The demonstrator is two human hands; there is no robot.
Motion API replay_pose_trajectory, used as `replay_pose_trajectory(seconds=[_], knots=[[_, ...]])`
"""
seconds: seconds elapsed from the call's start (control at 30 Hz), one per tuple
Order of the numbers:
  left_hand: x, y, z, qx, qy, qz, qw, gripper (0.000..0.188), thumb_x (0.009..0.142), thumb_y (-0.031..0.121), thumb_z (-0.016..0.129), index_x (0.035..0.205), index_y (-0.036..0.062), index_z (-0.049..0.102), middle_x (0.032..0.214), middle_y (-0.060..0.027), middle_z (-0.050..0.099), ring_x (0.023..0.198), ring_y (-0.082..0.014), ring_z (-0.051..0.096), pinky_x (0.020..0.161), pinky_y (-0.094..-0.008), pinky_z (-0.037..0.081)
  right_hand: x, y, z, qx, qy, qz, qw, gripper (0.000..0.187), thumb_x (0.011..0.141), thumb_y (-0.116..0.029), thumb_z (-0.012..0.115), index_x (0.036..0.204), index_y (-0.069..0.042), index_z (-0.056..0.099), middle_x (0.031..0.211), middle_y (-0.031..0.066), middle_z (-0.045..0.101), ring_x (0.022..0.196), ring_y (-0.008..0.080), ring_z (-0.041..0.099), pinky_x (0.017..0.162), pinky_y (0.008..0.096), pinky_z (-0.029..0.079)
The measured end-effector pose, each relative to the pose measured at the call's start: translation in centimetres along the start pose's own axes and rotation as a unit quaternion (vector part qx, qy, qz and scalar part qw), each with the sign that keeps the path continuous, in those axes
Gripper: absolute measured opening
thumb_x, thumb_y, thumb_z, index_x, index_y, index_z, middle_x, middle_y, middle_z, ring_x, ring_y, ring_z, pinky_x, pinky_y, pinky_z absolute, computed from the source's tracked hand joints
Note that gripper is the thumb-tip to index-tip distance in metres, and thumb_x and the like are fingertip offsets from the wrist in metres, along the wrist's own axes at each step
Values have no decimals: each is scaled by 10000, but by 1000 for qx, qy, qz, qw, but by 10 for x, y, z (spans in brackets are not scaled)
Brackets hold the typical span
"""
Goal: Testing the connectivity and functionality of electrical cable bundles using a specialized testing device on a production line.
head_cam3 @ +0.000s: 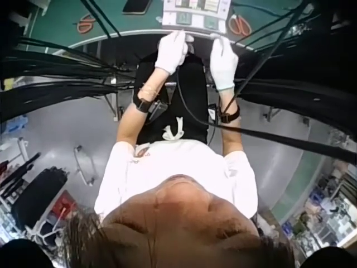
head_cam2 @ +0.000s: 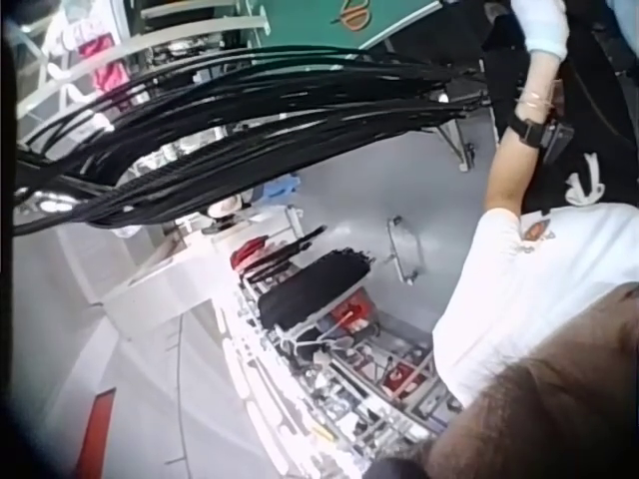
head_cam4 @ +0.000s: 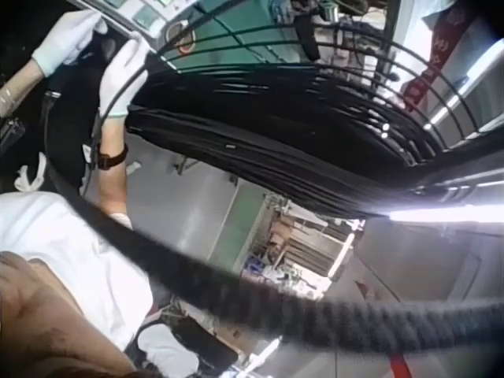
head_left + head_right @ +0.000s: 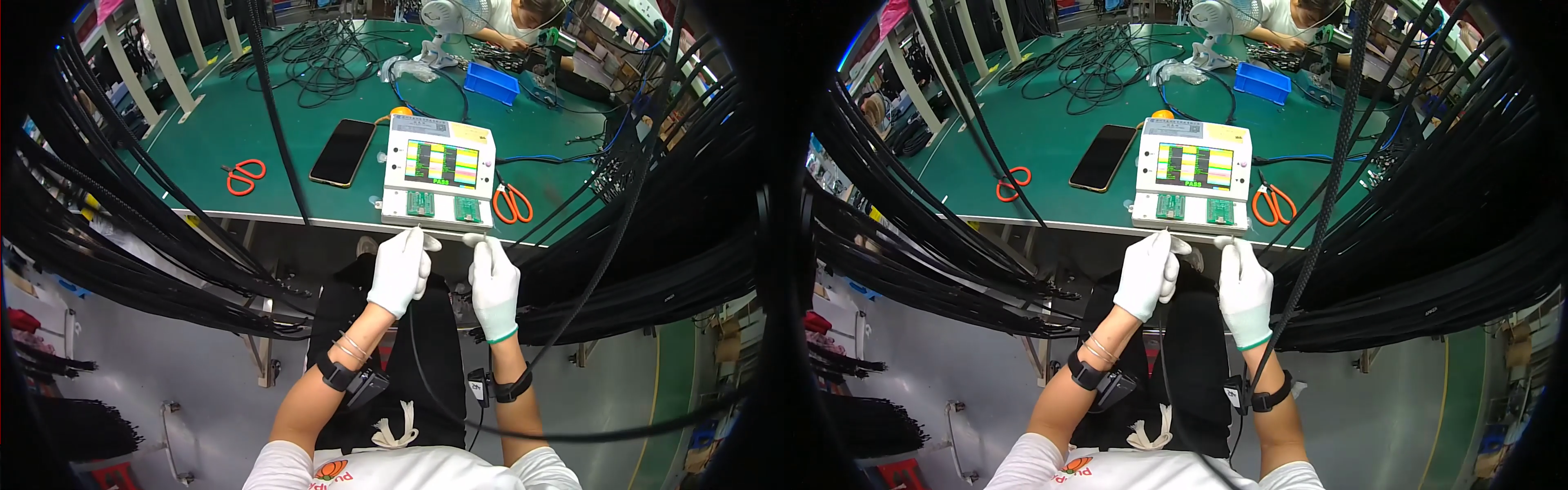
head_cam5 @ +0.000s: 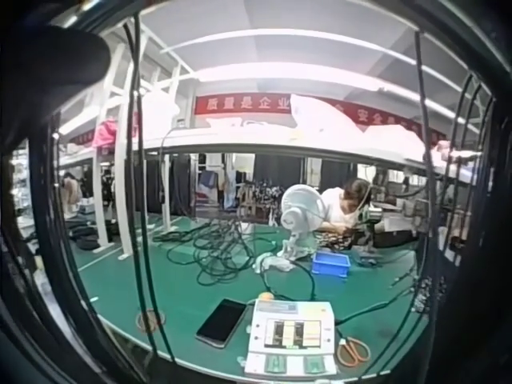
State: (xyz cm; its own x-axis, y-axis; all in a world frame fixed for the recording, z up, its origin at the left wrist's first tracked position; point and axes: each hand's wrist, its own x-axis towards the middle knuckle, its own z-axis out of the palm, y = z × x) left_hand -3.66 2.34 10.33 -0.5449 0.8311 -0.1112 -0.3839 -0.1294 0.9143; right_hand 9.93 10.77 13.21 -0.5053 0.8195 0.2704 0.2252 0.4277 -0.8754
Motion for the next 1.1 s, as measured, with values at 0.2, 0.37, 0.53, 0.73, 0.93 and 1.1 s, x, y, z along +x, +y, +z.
replay_pose_trajectory(seconds=[0.2,0.37,0.53,0.73,0.93,1.1], knots=[[8,6,11,-150,11,-49,987,484,1078,370,415,943,-41,633,521,2,439,341,-96,334,324,-263,276,5,0,3,81,-44,62,994,263,1038,-167,500,1008,14,688,579,-67,420,518,10,344,479,229,262],[12,6,15,-179,4,-75,981,514,1077,406,395,968,-41,623,521,13,397,344,-101,314,334,-266,266,8,2,4,80,-49,64,994,263,1026,-165,522,993,24,701,582,-66,431,525,8,350,486,223,268],[15,-1,18,-284,-7,-97,954,487,1072,405,413,997,-34,610,556,22,372,370,-100,322,350,-263,285,10,3,5,86,-57,55,993,255,1005,-158,555,946,27,721,591,-64,458,535,10,365,486,225,271],[29,-9,18,-394,-27,-98,914,425,1068,380,439,1053,-23,574,627,8,423,419,-111,353,366,-265,306,18,9,9,48,-10,31,998,214,942,-138,619,855,36,707,574,-9,549,529,22,449,489,246,349],[27,-12,12,-348,-51,-65,934,403,1066,379,440,1072,-2,572,652,-23,479,460,-143,398,400,-300,348,24,13,14,-54,50,-28,997,226,919,-115,629,789,67,663,565,35,543,570,25,453,532,248,388],[13,-35,-11,-267,-56,-84,959,550,1045,474,438,1128,-33,635,741,-42,609,548,-155,538,486,-329,474,24,10,16,-74,87,-46,992,211,907,-88,638,773,74,620,546,46,491,557,29,389,512,258,368]])
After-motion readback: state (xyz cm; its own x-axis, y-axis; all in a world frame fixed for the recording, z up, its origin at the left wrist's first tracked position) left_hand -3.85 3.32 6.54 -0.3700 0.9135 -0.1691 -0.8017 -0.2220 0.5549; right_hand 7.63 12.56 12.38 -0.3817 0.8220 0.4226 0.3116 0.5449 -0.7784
